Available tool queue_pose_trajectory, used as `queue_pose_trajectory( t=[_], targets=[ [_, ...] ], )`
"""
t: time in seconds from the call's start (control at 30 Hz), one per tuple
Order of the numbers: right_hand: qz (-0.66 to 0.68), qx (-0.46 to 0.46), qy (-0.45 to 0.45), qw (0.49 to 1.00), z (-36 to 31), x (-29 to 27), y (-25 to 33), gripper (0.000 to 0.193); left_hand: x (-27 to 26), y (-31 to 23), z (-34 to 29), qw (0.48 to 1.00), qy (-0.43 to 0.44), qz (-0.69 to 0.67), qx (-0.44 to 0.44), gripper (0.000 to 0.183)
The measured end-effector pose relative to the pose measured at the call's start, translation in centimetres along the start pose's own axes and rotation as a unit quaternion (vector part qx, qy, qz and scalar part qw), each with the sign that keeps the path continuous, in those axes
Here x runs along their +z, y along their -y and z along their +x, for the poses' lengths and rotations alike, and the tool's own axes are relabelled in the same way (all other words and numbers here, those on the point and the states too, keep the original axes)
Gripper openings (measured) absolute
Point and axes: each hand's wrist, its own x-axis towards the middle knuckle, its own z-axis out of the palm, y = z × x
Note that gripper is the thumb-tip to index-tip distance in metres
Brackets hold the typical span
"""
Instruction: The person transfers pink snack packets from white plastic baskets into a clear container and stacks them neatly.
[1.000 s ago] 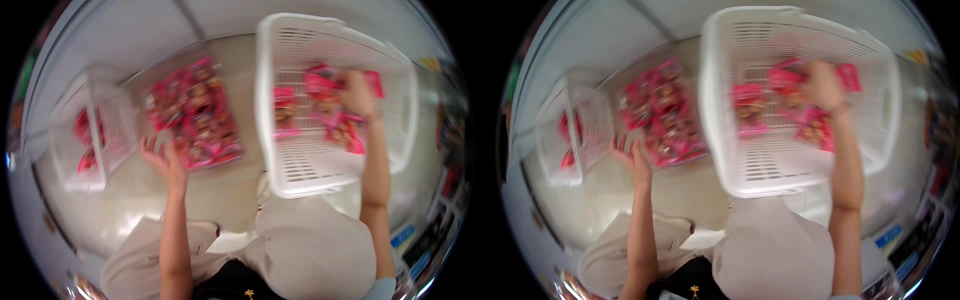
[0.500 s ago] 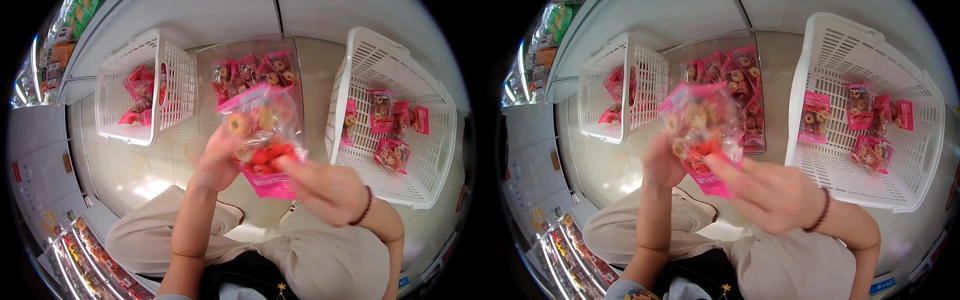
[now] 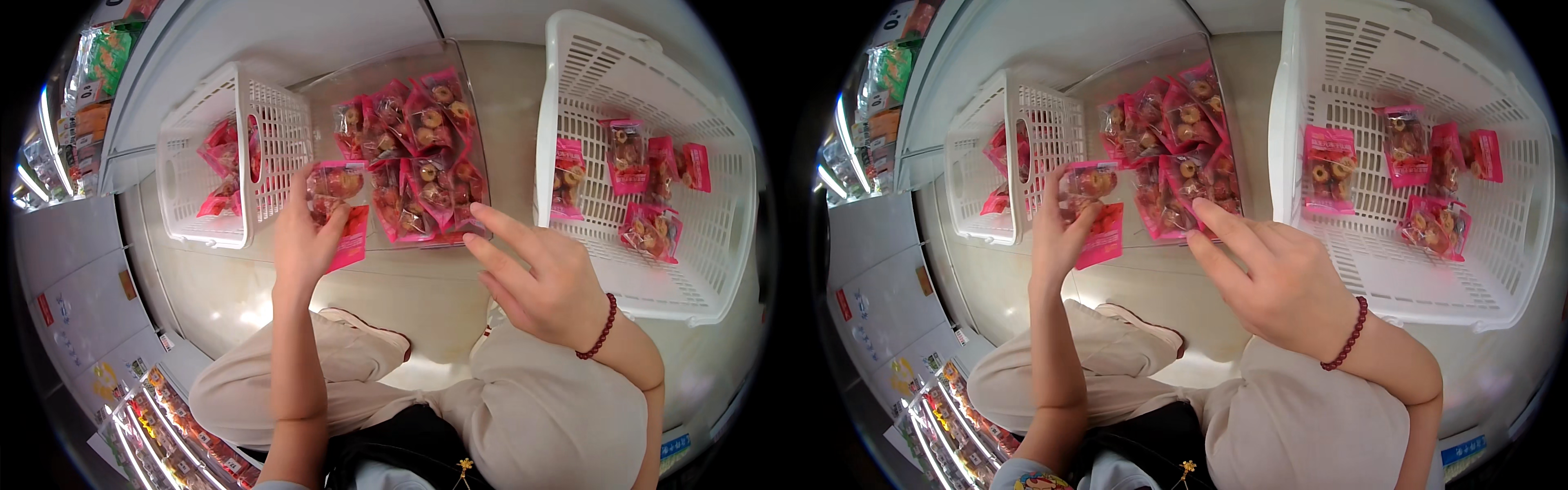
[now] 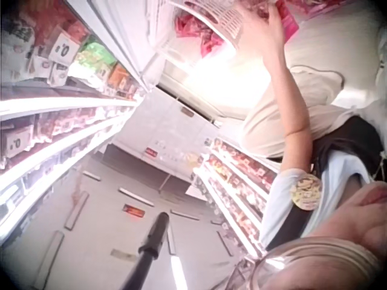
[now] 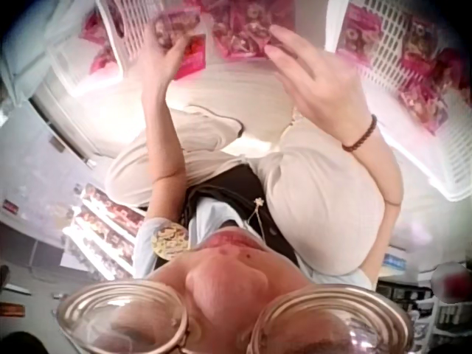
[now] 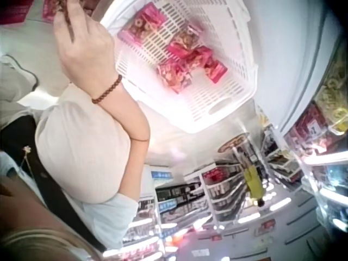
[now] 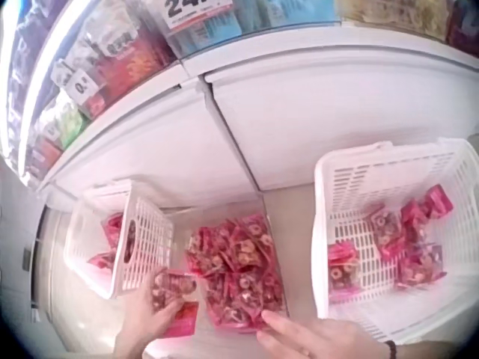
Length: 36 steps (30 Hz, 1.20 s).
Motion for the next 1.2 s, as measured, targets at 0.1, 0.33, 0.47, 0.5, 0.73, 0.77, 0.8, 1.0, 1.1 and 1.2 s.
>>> queue_pose_trajectory(
  t=[0.1, 0.33, 0.47, 0.5, 0.73, 0.77, 0.8, 1.0, 1.1, 1.2],
  targets=[
    [0.022, 0.016, 0.005, 1.000, 0.0, 0.0, -0.3, 0.050, 0.6, 0.8, -0.3, 0.999, 0.010, 0.046, -0.003, 0.044],
    [0.165, 0.096, 0.043, 0.981, -0.9, 0.5, 0.4, 0.059, 0.3, -2.0, -2.6, 0.872, 0.043, 0.185, 0.451, 0.027],
    [0.343, 0.171, 0.082, 0.920, -0.8, 1.5, 1.3, 0.064, -1.2, -4.2, -6.3, 0.741, 0.063, 0.165, 0.648, 0.020],
    [0.381, 0.175, 0.090, 0.903, -0.7, 2.0, 1.0, 0.064, -1.4, -3.9, -6.4, 0.735, 0.069, 0.154, 0.657, 0.023],
    [0.560, 0.060, 0.047, 0.825, 0.4, 7.8, -1.6, 0.056, -2.8, -2.4, -8.1, 0.962, 0.115, 0.066, 0.237, 0.094],
    [0.554, 0.063, 0.059, 0.828, 0.5, 8.1, -1.7, 0.055, -3.4, -2.6, -8.3, 0.969, 0.197, -0.070, 0.131, 0.103],
    [0.549, 0.067, 0.071, 0.830, 0.6, 8.4, -1.8, 0.054, -4.1, -2.8, -8.3, 0.943, 0.264, -0.200, 0.032, 0.113],
    [0.279, -0.022, 0.088, 0.956, 1.0, 9.4, -2.3, 0.057, -3.3, -4.1, -7.0, 0.890, 0.286, -0.338, -0.108, 0.084],
    [0.195, -0.029, 0.090, 0.976, 0.4, 9.4, -2.8, 0.059, -0.5, -3.5, -6.0, 0.952, 0.210, -0.213, -0.069, 0.066],
    [0.139, -0.015, 0.104, 0.985, -0.4, 9.0, -3.2, 0.061, 0.7, -1.4, -3.8, 0.981, 0.146, -0.117, -0.049, 0.061]
  ],
)
